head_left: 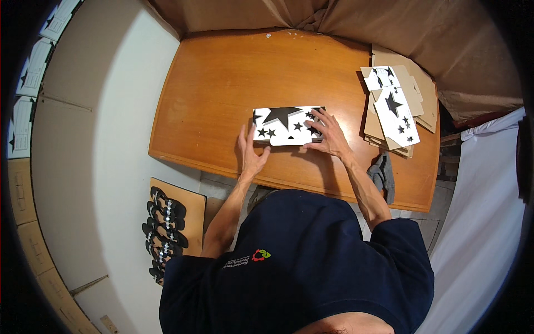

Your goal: Assembling flat cardboard into shoe boxes and placing them onto a storage shelf.

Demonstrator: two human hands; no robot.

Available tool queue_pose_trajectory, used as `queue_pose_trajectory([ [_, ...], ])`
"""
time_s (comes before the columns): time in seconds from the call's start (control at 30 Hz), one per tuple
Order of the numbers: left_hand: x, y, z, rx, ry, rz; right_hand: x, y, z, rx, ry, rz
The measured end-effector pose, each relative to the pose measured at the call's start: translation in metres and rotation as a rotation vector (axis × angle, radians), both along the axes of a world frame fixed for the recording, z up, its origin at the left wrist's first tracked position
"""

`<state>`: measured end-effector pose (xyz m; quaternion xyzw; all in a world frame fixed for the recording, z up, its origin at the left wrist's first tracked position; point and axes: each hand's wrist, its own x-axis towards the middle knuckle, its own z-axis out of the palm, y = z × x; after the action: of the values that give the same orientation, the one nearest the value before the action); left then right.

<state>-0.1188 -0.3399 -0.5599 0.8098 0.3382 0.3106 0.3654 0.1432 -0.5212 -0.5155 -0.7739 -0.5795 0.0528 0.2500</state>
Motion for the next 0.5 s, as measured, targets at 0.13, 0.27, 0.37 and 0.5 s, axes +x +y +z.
queue_pose_trajectory([
  [0.13,0.02,0.005,0.012,0.112,0.155,-0.235,-0.002,-0.003,-0.021,-0.018,0.026,0.035],
  [0.27,0.023,0.011,0.001,-0.053,0.06,-0.261,-0.001,-0.001,-0.029,0.007,0.109,0.032],
  [0.37,0.021,0.013,-0.002,-0.018,0.156,-0.215,0.005,-0.001,-0.027,-0.031,0.219,0.042],
  [0.5,0.019,0.006,0.01,0.152,0.183,-0.252,-0.007,-0.008,-0.014,0.069,0.022,0.03],
])
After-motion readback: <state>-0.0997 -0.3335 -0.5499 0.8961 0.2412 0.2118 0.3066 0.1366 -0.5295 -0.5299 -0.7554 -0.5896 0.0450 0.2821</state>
